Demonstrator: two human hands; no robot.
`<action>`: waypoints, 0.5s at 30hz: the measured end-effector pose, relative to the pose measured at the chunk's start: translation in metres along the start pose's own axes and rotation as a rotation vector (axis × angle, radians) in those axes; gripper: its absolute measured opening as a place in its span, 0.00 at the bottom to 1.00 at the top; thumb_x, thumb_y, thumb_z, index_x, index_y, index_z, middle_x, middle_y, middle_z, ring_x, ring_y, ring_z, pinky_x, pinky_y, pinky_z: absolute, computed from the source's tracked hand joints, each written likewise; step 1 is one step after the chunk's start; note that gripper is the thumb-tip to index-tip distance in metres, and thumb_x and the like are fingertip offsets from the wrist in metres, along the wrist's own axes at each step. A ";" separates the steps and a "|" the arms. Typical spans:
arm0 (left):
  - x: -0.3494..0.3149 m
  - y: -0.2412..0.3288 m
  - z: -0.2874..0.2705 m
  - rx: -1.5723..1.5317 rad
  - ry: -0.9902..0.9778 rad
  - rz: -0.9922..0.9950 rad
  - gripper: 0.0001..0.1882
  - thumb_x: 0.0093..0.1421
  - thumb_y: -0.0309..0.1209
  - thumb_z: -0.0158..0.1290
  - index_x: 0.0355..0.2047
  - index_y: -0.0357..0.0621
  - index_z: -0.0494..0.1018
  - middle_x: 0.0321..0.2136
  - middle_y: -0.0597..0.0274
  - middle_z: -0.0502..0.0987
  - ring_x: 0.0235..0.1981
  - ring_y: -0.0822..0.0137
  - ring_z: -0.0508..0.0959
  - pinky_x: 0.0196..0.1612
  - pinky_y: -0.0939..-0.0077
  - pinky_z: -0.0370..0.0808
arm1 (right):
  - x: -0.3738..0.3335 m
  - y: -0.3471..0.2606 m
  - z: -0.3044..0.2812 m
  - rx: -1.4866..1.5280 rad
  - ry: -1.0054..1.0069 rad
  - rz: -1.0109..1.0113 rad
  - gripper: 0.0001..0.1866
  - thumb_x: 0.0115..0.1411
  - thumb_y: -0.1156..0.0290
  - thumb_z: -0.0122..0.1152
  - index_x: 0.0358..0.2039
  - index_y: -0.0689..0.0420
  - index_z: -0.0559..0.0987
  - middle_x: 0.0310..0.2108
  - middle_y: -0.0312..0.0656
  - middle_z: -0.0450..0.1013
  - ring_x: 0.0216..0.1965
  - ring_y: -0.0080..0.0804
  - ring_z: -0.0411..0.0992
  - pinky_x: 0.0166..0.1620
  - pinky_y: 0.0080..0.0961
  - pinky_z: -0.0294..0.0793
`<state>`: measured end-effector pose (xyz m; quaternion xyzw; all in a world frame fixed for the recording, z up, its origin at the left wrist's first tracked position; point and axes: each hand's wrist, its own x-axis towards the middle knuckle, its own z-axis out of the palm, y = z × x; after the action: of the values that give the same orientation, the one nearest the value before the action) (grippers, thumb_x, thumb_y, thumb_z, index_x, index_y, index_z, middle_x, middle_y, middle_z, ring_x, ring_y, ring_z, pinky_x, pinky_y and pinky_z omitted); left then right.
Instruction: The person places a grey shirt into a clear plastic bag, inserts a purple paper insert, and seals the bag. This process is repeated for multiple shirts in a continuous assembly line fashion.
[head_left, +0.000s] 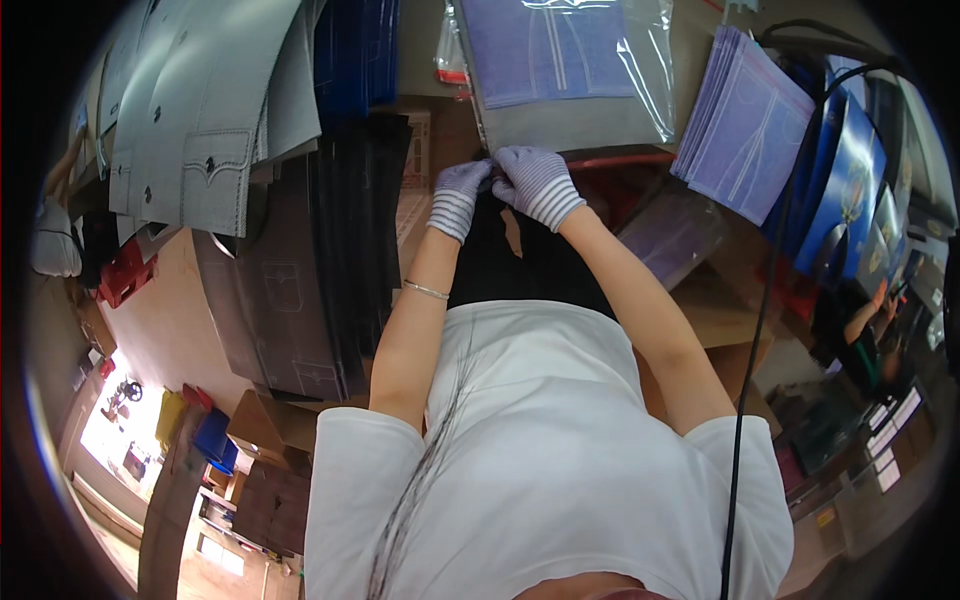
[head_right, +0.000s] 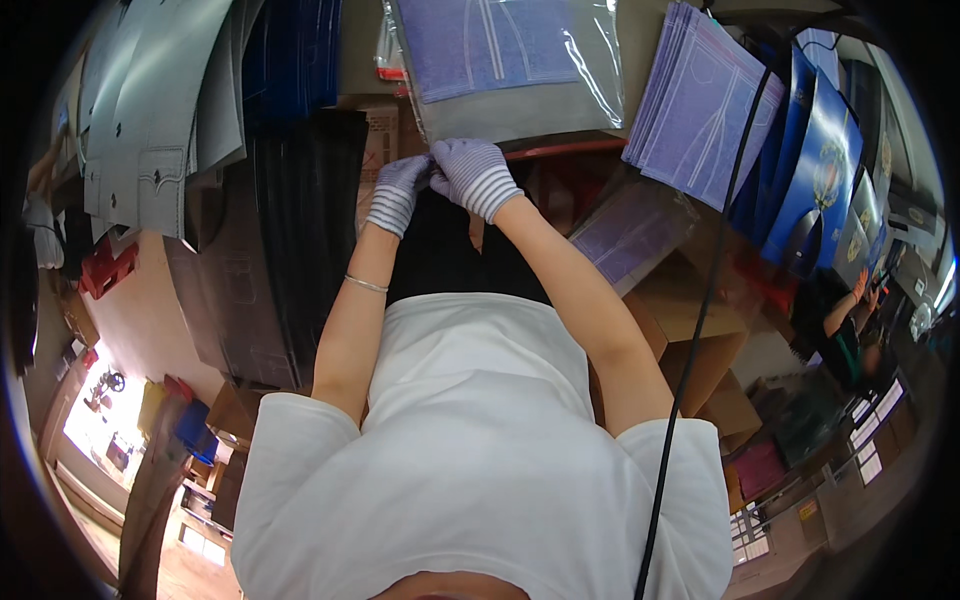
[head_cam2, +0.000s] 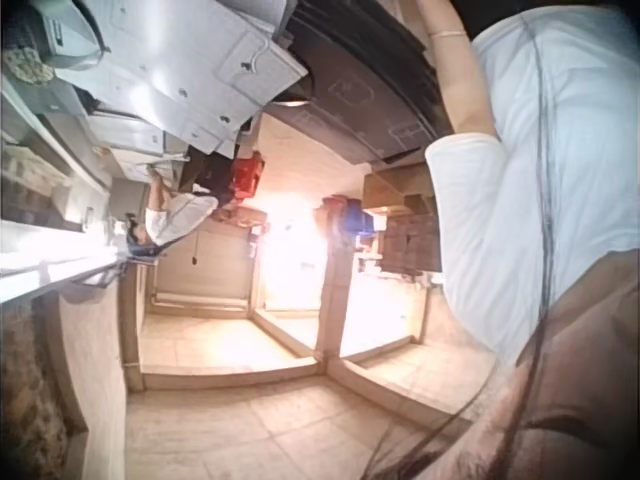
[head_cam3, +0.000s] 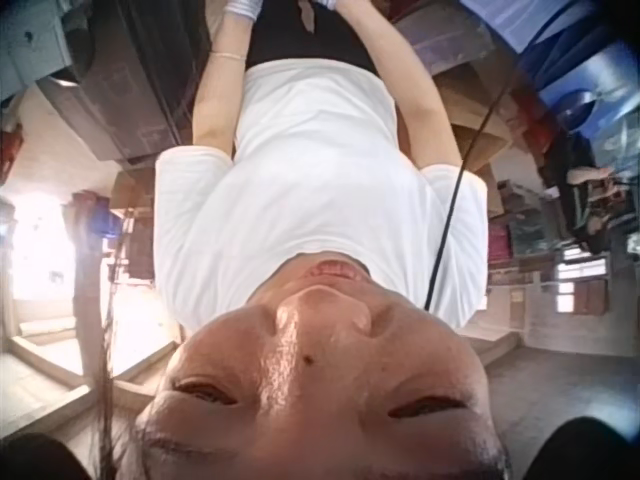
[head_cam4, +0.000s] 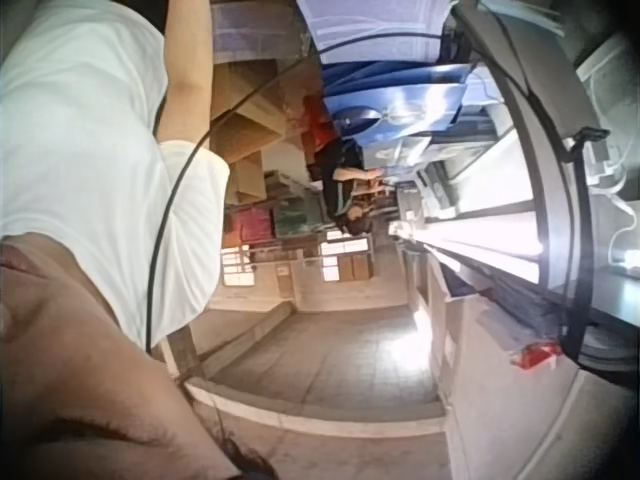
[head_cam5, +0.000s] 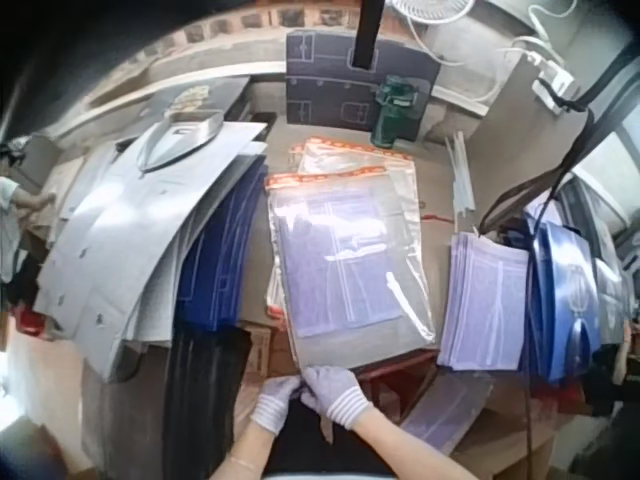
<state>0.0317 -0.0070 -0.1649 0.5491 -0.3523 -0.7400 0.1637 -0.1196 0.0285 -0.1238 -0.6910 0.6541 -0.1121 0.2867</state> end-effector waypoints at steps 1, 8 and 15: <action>0.000 -0.003 -0.006 0.155 0.009 0.149 0.11 0.56 0.32 0.49 0.33 0.36 0.74 0.33 0.59 0.77 0.34 0.68 0.76 0.37 0.78 0.72 | -0.007 0.000 -0.012 0.046 0.037 0.032 0.12 0.46 0.65 0.57 0.29 0.56 0.72 0.27 0.44 0.71 0.31 0.44 0.70 0.34 0.35 0.70; 0.009 -0.019 -0.043 -0.377 0.060 -0.225 0.12 0.57 0.38 0.48 0.31 0.41 0.71 0.35 0.55 0.75 0.40 0.62 0.74 0.41 0.61 0.72 | -0.250 0.159 -0.188 -0.104 0.802 0.928 0.09 0.49 0.73 0.56 0.32 0.60 0.76 0.21 0.44 0.71 0.26 0.29 0.72 0.33 0.24 0.71; 0.002 -0.015 0.005 -0.311 -0.445 -0.276 0.20 0.57 0.43 0.50 0.41 0.38 0.69 0.41 0.52 0.72 0.41 0.59 0.74 0.40 0.66 0.75 | -0.321 0.134 -0.091 0.013 0.026 0.816 0.15 0.46 0.75 0.57 0.37 0.58 0.74 0.31 0.46 0.74 0.32 0.36 0.73 0.39 0.27 0.72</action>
<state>0.0288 0.0035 -0.1757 0.3843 -0.1840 -0.9025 0.0627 -0.3186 0.3193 -0.0526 -0.3712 0.8774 -0.0020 0.3038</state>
